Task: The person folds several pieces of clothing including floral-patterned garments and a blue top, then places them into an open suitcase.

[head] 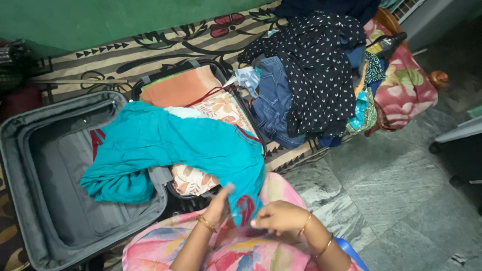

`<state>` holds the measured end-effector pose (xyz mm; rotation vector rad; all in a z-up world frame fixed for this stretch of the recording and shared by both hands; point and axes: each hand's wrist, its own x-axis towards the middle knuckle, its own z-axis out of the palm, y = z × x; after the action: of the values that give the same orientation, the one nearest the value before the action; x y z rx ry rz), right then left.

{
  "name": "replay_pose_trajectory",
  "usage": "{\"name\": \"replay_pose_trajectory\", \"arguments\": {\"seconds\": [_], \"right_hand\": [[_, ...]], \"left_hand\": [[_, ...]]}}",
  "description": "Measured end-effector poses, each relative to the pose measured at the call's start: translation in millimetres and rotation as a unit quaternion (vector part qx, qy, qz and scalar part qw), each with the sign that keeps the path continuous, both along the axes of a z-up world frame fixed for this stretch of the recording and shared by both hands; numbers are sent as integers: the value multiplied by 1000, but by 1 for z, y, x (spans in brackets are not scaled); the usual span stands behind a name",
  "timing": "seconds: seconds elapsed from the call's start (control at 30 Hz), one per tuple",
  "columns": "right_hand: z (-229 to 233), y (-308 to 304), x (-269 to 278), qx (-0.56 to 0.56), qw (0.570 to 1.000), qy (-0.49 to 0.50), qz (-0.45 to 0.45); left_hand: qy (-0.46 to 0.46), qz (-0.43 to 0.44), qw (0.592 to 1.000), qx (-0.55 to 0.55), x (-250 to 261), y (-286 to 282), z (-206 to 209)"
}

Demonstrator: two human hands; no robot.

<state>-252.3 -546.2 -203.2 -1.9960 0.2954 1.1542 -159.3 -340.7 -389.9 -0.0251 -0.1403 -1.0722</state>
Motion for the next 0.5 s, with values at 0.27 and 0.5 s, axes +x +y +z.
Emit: {"name": "replay_pose_trajectory", "arguments": {"seconds": [0.27,0.5], "right_hand": [[-121,-64,92,197,839,-196,-467],[-125,-17,124,420,755,68,-500]], "left_hand": [[-46,35,937,345,1,20,23],[31,-22,944,328,-3,4,69]]}}
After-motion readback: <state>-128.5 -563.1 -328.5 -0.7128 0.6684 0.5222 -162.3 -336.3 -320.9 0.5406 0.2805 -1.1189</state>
